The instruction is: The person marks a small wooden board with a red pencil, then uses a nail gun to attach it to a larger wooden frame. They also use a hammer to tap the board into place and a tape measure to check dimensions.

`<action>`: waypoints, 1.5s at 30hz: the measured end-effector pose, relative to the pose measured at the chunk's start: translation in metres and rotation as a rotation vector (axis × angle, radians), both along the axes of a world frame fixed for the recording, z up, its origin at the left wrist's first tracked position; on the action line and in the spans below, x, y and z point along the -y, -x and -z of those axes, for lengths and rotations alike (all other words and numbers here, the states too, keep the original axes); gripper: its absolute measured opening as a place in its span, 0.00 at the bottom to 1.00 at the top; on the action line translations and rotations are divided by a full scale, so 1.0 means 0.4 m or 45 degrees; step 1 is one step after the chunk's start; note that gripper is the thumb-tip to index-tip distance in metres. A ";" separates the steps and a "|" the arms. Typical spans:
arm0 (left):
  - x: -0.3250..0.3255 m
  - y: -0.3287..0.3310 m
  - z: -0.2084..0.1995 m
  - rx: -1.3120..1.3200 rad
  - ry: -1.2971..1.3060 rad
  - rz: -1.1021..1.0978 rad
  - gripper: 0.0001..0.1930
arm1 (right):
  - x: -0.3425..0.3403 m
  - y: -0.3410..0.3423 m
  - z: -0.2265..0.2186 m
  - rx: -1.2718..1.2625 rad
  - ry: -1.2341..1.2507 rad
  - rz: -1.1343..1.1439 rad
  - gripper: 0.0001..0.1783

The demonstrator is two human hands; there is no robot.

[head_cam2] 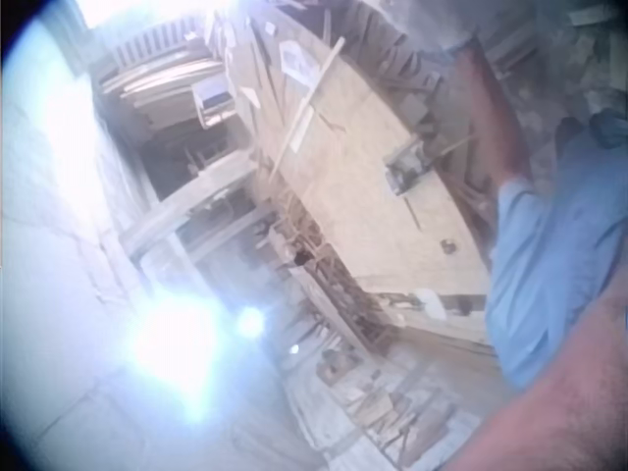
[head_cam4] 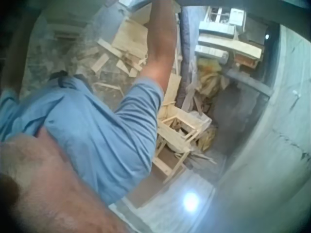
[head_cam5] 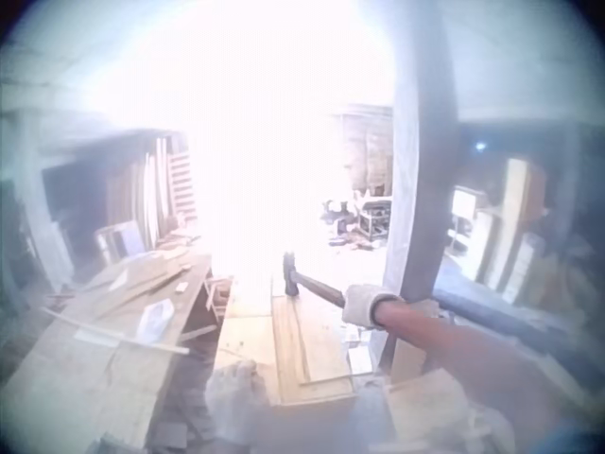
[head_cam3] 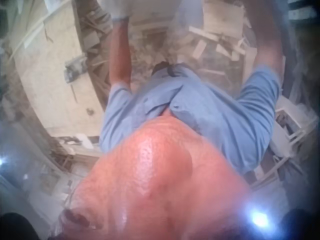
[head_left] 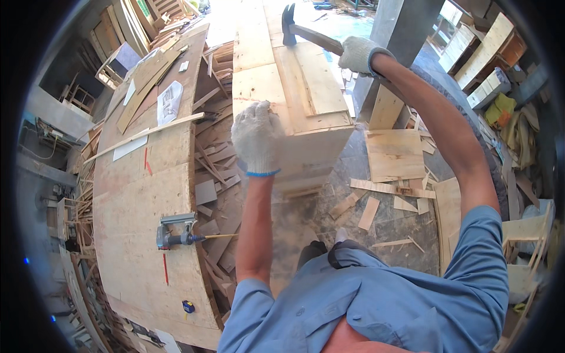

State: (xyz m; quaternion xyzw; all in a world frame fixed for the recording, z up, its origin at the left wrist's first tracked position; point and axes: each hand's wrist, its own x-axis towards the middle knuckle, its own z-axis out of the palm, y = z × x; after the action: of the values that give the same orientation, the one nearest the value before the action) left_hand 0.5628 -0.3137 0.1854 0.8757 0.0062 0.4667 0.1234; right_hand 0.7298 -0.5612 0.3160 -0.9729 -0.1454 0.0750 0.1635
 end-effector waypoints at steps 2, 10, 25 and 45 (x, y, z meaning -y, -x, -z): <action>0.002 0.004 -0.003 0.014 -0.003 0.020 0.11 | -0.011 0.016 0.004 -0.165 -0.236 0.016 0.15; 0.034 0.002 -0.013 -0.007 0.247 0.142 0.15 | -0.195 0.111 0.126 -0.617 -1.169 -0.004 0.25; -0.044 0.198 -0.088 -0.619 0.553 0.714 0.23 | 0.289 0.995 0.939 -1.317 -1.248 0.972 0.15; 0.121 0.300 -0.068 -0.631 0.207 0.273 0.27 | 0.532 1.215 1.219 -1.153 -1.318 1.645 0.17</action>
State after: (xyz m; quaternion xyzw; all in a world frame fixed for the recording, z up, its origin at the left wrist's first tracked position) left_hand 0.4429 -0.3623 0.2126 0.9460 -0.0191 0.2207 0.2368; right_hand 0.2437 -0.7739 -0.1717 -0.5500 0.4840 0.2667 0.6263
